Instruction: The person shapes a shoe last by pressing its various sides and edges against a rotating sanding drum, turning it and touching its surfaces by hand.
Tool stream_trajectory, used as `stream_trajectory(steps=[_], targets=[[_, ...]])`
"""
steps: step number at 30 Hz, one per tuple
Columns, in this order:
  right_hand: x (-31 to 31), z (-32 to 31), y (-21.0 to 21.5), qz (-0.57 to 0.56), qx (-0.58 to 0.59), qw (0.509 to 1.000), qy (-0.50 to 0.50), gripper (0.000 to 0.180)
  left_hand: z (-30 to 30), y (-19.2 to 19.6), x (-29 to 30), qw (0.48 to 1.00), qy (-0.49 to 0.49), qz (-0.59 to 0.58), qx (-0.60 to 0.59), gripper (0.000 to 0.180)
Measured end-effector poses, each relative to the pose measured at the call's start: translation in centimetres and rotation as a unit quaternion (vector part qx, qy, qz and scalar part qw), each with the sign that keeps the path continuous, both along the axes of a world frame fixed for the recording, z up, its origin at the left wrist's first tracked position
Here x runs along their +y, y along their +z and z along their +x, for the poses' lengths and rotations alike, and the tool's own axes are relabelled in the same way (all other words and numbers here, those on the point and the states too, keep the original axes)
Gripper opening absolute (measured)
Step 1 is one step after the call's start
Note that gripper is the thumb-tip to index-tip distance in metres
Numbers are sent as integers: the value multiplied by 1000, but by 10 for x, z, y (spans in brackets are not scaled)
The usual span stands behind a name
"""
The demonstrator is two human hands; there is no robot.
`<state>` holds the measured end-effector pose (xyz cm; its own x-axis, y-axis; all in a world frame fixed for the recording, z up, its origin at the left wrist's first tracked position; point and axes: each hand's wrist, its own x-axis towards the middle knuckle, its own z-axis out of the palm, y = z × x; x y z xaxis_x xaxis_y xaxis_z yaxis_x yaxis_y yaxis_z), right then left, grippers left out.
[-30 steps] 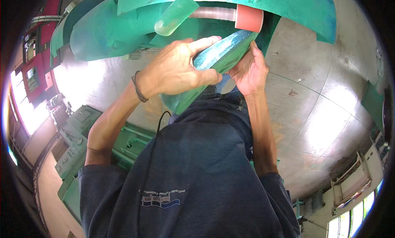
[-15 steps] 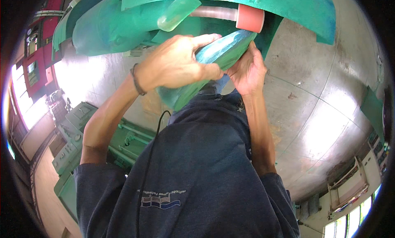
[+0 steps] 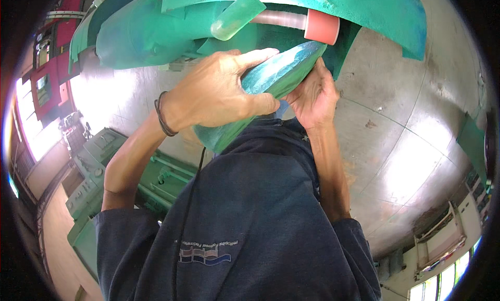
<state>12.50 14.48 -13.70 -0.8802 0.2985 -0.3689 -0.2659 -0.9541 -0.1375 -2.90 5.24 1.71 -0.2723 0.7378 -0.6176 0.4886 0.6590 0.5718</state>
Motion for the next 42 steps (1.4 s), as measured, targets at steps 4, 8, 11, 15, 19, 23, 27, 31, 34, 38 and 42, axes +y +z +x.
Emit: stream_trajectory(steps=[4,8,11,15,19,23,27,31,34,38,42], targets=[[4,-5,-14,-7,-4,1000,7,54,-9,-14,16,999,-5,-48,-16,69],[13,-5,-40,-13,2,1000,2,52,-9,-43,32,994,5,-103,-21,69],[19,-6,-51,0,-5,1000,13,52,-8,-54,38,996,17,-88,2,92],[16,-4,-43,-20,-49,999,4,51,-2,-41,33,994,25,-105,-18,70],[8,0,-19,-8,-21,1000,4,49,3,-15,20,998,13,-61,0,73],[-3,-2,3,16,-3,1000,-6,46,9,6,1,998,-22,0,59,74],[-12,-3,29,36,-17,999,-16,46,13,22,-27,995,-26,53,83,75],[-21,6,69,120,-4,993,-21,46,18,15,-69,991,-38,114,54,74],[-25,14,92,318,-148,936,13,51,31,-24,-94,930,159,199,-266,72],[-15,32,89,430,-204,874,97,51,62,-87,-109,848,260,163,-432,61],[-15,87,66,425,-246,867,86,54,103,-130,-110,769,319,206,-514,53]])
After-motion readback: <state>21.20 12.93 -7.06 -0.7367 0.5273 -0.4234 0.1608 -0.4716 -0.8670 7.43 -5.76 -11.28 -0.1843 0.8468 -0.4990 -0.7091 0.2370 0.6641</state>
